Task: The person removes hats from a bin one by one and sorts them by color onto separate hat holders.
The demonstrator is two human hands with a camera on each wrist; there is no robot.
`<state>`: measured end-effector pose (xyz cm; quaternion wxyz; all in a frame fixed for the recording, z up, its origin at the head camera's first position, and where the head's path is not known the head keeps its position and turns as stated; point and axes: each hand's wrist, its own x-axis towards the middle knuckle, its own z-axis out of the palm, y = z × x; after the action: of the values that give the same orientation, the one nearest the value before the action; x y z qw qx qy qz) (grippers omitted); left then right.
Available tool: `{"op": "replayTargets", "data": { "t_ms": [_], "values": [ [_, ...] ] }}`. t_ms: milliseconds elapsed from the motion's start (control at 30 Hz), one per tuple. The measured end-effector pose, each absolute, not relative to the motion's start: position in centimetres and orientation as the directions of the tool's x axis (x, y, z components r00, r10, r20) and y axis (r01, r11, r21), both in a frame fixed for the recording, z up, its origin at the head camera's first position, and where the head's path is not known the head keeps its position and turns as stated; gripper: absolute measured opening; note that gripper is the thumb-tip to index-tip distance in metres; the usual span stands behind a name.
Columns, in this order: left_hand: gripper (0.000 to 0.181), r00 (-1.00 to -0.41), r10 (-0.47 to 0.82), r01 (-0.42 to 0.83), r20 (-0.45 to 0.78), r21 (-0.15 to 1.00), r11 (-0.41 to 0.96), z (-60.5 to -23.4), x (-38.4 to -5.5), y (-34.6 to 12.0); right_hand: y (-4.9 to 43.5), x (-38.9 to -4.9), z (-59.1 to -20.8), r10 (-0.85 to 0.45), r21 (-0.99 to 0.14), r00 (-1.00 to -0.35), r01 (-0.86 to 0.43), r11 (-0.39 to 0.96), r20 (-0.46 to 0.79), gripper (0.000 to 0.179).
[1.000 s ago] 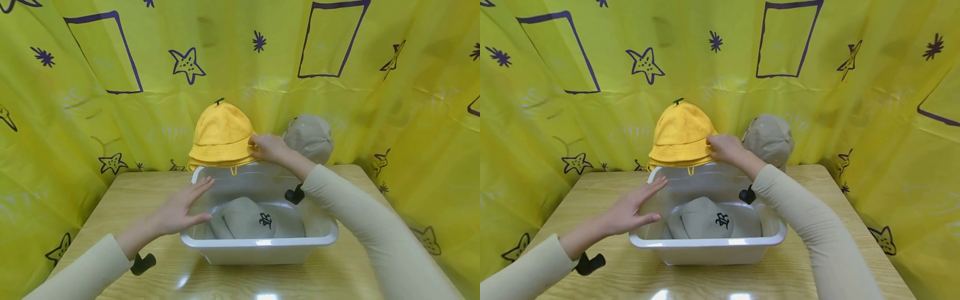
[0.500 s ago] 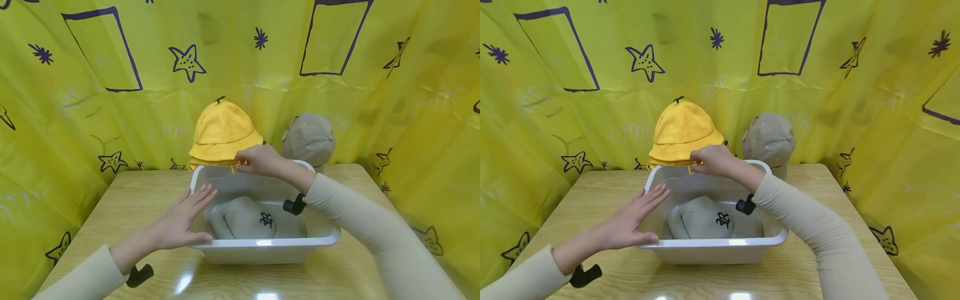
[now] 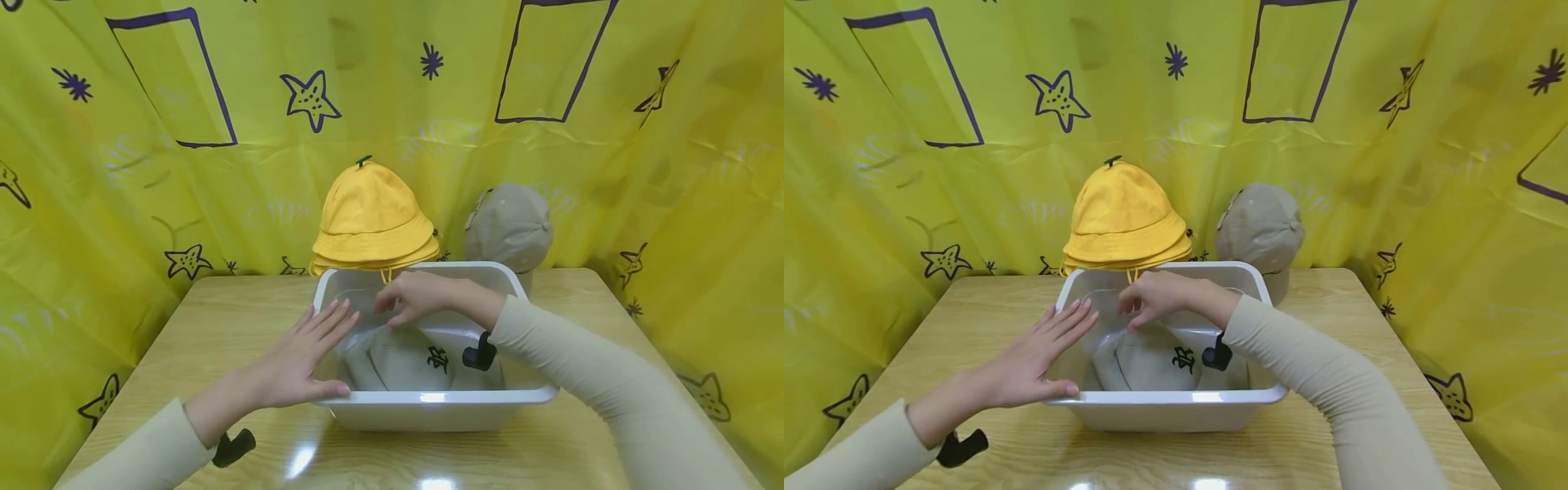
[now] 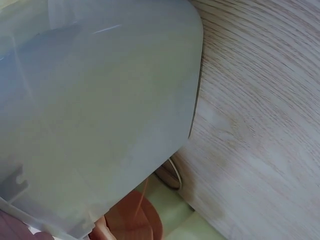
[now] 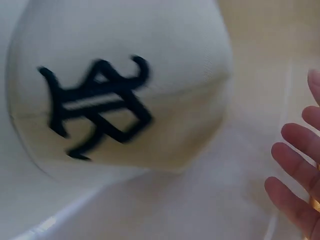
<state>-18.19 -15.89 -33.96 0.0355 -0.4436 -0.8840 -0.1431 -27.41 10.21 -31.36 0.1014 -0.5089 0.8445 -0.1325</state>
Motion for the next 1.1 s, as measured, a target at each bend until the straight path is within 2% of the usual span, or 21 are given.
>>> {"op": "replayTargets", "data": {
  "t_ms": [167,500,700,900,1100],
  "values": [
    [0.095,-0.601,0.776,0.798,0.191,0.209,0.566,-34.0,-18.1,-15.7,10.5,-27.5,-32.6,-0.869,-0.393,-0.465,-0.776,0.493,-0.170,0.047],
    [0.094,-0.580,0.780,0.814,0.235,0.217,0.539,-34.1,-18.1,-15.6,11.2,-28.1,-34.2,-0.787,-0.412,-0.510,-0.671,0.617,-0.347,0.061],
    [0.092,-0.581,0.777,0.813,0.242,0.201,0.546,-34.2,-18.1,-15.7,10.9,-28.3,-34.3,-0.767,-0.449,-0.505,-0.622,0.641,-0.395,0.056],
    [0.091,-0.591,0.775,0.806,0.224,0.200,0.557,-34.3,-18.0,-15.9,10.6,-28.4,-34.0,-0.754,-0.508,-0.491,-0.557,0.656,-0.436,0.038],
    [0.091,-0.584,0.775,0.811,0.242,0.201,0.549,-34.4,-18.1,-15.9,10.7,-28.4,-32.9,-0.832,-0.604,-0.427,-0.575,0.552,-0.353,0.017]
  ]
}}
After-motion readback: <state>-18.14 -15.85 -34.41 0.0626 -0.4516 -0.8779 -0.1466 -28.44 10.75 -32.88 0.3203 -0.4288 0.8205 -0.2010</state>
